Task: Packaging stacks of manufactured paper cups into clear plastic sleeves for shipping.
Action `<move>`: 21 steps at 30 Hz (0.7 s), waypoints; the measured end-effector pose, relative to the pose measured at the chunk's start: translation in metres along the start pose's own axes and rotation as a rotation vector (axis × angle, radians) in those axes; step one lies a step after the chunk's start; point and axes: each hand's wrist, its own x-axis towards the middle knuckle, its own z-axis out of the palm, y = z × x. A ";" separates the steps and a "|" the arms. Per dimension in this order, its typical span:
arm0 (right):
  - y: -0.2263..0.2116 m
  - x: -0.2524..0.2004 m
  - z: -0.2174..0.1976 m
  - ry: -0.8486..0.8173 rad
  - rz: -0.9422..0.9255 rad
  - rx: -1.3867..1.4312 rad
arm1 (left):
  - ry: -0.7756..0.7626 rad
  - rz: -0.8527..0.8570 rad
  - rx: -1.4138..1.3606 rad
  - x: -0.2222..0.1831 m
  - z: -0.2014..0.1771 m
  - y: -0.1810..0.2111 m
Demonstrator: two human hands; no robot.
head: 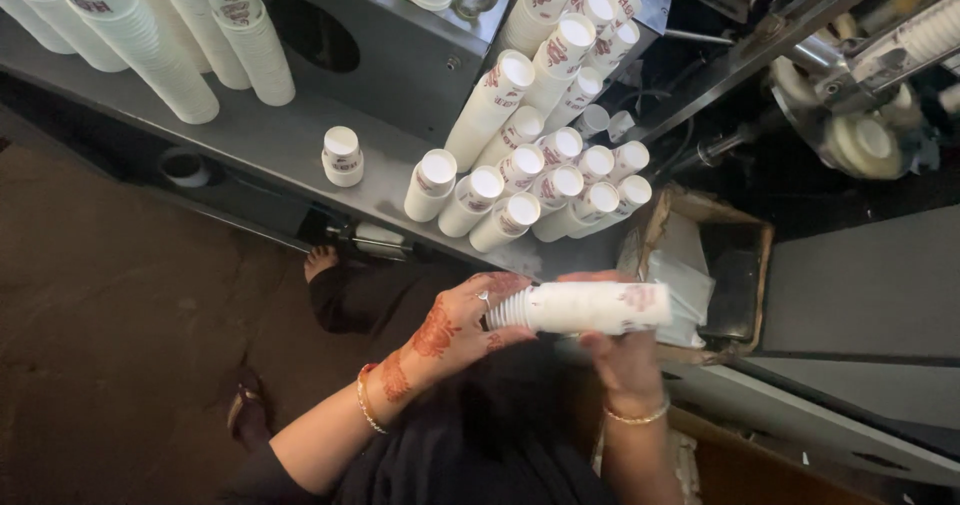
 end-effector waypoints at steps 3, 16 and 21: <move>0.005 -0.001 0.013 0.022 0.112 0.083 | 0.021 0.025 0.027 0.000 0.004 -0.001; -0.001 0.002 0.028 0.004 -0.112 0.252 | 0.012 -0.004 0.082 0.003 -0.001 0.009; -0.010 0.005 0.024 -0.002 -0.129 0.332 | -0.152 -0.255 -0.124 0.008 -0.009 0.010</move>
